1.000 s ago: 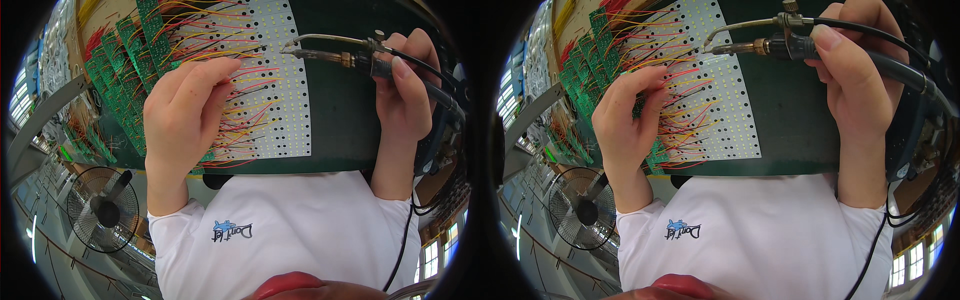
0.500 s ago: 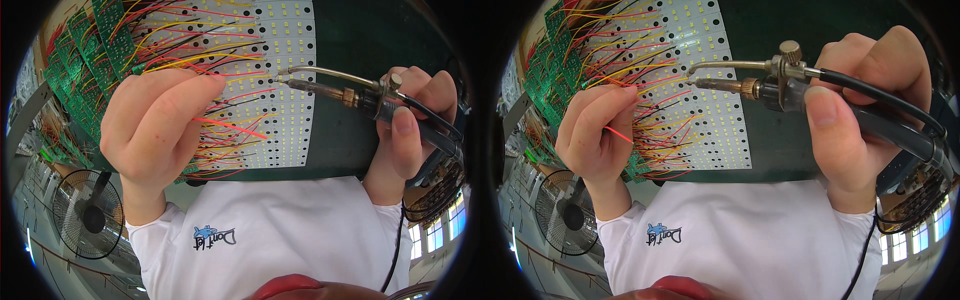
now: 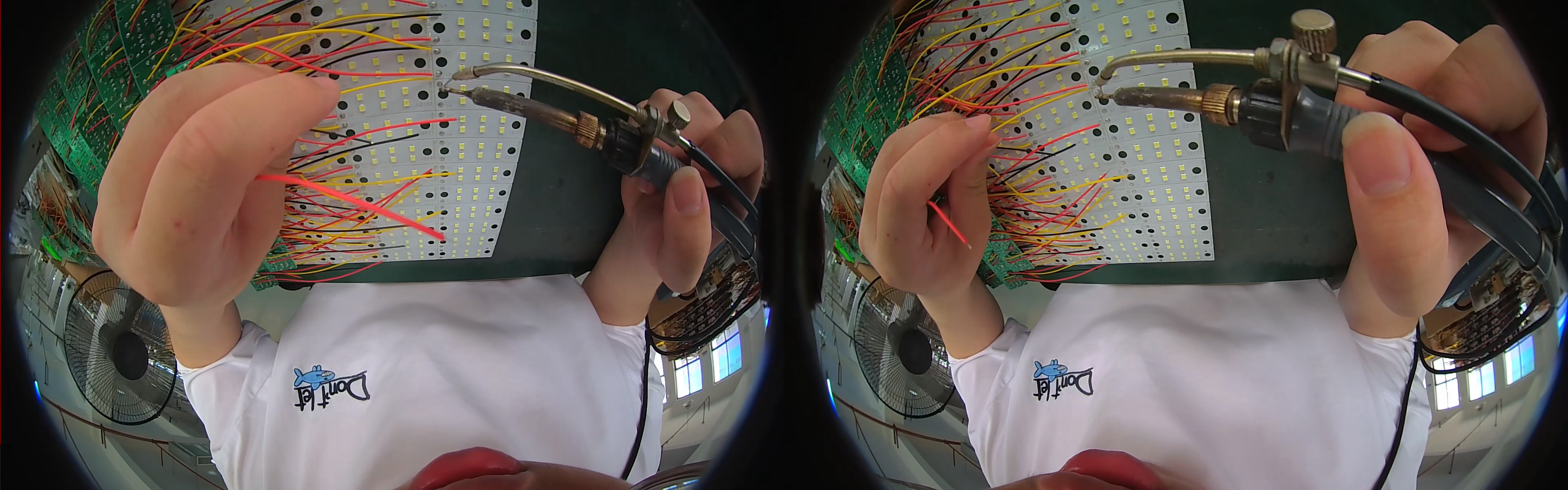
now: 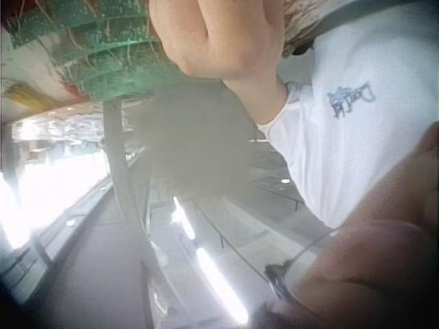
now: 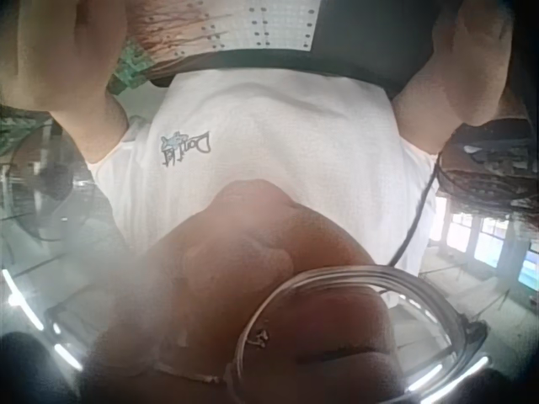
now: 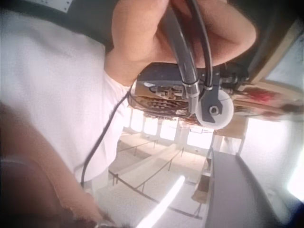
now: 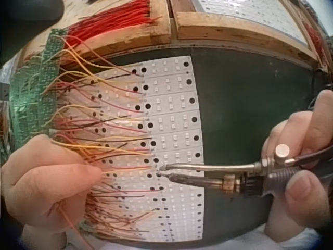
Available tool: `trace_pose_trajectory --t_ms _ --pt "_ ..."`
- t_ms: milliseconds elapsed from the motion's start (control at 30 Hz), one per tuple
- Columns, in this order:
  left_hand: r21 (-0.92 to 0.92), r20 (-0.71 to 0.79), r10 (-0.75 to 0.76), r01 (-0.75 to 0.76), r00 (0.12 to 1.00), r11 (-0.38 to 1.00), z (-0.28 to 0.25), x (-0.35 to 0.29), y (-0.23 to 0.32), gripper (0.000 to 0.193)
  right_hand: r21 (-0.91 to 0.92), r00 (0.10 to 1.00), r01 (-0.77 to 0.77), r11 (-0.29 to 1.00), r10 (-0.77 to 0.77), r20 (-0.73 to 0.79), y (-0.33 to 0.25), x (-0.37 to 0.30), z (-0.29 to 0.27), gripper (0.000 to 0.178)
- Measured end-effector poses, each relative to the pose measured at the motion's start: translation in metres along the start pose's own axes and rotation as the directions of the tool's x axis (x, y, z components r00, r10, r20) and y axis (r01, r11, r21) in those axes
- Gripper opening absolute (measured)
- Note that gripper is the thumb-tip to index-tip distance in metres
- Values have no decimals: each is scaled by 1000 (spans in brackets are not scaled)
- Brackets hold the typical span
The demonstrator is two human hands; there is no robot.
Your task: The person holds wires and circuit boards, then solders the wires to the LED circuit board panel using a soldering iron.
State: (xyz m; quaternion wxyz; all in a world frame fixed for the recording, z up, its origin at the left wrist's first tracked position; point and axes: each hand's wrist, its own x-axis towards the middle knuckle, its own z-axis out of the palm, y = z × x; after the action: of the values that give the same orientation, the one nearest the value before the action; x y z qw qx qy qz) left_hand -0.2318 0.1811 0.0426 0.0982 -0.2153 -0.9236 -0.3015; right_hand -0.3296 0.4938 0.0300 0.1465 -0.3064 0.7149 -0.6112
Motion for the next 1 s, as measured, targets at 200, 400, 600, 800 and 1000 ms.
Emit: trace_pose_trajectory --t_ms 200,400,600,800,1000 --pt "-23 2 -12 13 1000 1000 2 1 2 23 228 993 -114 967 104 58 2 -4 -10 20" --pt "-16 16 -29 29 999 999 1 0 4 25 229 994 -101 968 88 65 4 -4 -11 20" --pt "-33 17 -13 13 1000 999 0 1 2 24 244 991 -129 961 120 53 2 -5 -10 21" --pt "-30 13 -16 16 1000 999 3 2 3 23 241 989 -137 961 120 86 1 -4 -9 21" --pt "-58 11 -17 17 1000 998 4 0 0 23 268 999 -50 962 48 12 4 -5 -9 21"
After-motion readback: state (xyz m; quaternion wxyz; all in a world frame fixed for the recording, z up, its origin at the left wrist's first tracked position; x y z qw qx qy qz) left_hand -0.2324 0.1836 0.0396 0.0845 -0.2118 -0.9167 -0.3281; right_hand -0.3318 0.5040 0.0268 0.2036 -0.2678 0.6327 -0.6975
